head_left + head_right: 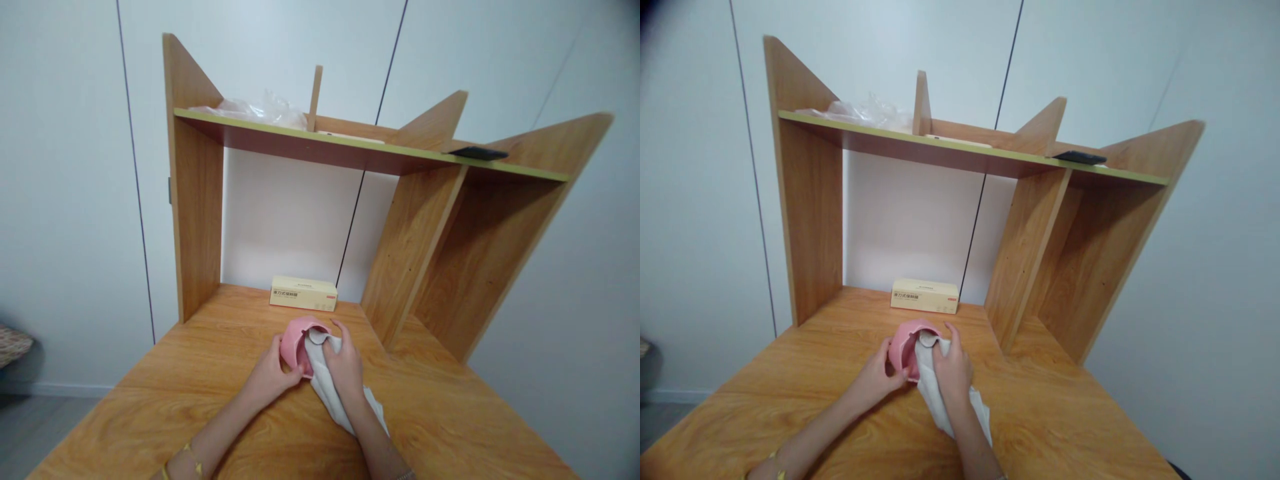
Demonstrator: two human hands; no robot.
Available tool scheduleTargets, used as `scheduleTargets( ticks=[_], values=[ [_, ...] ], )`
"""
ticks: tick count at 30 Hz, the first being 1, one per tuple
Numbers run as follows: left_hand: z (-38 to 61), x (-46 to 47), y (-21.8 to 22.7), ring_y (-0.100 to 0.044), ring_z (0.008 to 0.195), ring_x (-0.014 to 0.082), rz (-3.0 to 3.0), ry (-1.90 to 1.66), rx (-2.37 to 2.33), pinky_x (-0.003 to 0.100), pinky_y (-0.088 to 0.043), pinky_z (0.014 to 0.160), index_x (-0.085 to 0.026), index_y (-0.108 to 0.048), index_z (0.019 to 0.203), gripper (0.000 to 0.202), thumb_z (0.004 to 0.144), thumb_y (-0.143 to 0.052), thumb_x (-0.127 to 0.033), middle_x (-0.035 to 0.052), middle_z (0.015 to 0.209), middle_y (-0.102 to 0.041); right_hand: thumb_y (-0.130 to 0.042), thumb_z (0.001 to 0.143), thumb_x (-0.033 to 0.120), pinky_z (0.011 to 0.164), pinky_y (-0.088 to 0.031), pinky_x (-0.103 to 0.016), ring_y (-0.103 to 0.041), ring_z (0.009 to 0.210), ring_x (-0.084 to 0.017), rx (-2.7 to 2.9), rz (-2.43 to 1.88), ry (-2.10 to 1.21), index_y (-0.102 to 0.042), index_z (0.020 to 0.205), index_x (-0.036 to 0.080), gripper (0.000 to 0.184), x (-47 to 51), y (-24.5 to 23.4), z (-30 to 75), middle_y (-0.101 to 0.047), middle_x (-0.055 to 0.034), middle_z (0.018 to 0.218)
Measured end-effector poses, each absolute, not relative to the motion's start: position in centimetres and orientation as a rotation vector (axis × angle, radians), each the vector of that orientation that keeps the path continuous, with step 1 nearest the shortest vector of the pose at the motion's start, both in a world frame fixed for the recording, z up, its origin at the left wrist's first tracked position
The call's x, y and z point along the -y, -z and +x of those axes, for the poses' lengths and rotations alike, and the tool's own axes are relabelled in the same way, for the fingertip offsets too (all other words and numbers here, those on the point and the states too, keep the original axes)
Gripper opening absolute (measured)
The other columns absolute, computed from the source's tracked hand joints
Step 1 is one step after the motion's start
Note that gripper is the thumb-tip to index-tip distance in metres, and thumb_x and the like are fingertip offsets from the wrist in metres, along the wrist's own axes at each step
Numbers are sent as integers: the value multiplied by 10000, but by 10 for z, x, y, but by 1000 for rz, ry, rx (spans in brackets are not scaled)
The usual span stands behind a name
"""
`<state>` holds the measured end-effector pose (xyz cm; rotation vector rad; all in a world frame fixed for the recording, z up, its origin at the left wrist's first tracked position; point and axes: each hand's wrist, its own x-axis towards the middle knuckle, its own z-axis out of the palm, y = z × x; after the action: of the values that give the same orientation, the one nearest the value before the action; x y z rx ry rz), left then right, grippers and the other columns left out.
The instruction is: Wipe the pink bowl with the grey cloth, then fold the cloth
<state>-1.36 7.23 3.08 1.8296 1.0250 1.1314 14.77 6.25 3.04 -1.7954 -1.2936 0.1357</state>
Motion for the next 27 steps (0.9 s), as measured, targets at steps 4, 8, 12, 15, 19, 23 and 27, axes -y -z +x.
scheduleTargets(
  ticks=[4, 8, 12, 15, 19, 23, 27],
  values=[
    [-11, -80, -22, -602, 674, 174, 1654, -1137, -1065, 251, -451, 602, -142, -504, 903, 315, 641, -611, -279, 39, 778, -644, -423, 773, 310, 630, -403, -266, -594, 706, -198, 1295, -1774, -98, -482, 1163, 217, 405, -59, -37, 145, -649, -40, 801],
    [-12, -92, -12, -562, 537, 152, 1335, -1184, -1124, 228, -396, 486, -157, -511, 780, 319, 597, -653, -376, -5, 602, -595, -367, 805, 301, 631, -384, -250, -589, 767, -189, 1349, -1823, -104, -493, 1110, 211, 342, -63, -40, 152, -650, -49, 844],
    [-11, -102, -5, -381, 327, 98, 1182, -1204, -1118, 207, -242, 355, -194, -436, 711, 360, 679, -528, -540, -92, 379, -381, -418, 772, 272, 646, -371, -241, -581, 827, -193, 1510, -2027, -253, -573, 904, 172, 227, -71, -43, 170, -645, -79, 867],
    [-12, -104, -6, -254, 283, 66, 1118, -1224, -1071, 199, -163, 340, -217, -368, 671, 413, 703, -435, -623, -126, 345, -257, -459, 714, 197, 619, -376, -224, -591, 784, -176, 1585, -2033, -375, -588, 806, 154, 164, -73, -42, 176, -652, -67, 827],
    [-14, -101, -11, -193, 284, 42, 1075, -1232, -971, 192, -128, 342, -221, -323, 631, 450, 674, -454, -649, -133, 344, -230, -518, 659, 175, 528, -369, -212, -589, 672, -163, 1674, -2017, -540, -580, 693, 160, 72, -64, -39, 164, -652, -35, 711],
    [-16, -95, -15, -175, 282, 33, 1080, -1211, -904, 193, -96, 342, -213, -327, 592, 456, 666, -465, -641, -126, 334, -238, -626, 630, 312, 403, -331, -210, -521, 447, -131, 1763, -1962, -778, -560, 634, 171, 156, -53, -50, 152, -585, 14, 506],
    [-16, -94, -16, -174, 279, 33, 1105, -1181, -867, 190, -98, 337, -203, -359, 587, 462, 663, -447, -650, -121, 316, -250, -669, 590, 470, 367, -301, -196, -436, 397, -87, 1630, -1729, -874, -520, 612, 177, 330, -55, -72, 153, -502, 49, 458]
  ],
)
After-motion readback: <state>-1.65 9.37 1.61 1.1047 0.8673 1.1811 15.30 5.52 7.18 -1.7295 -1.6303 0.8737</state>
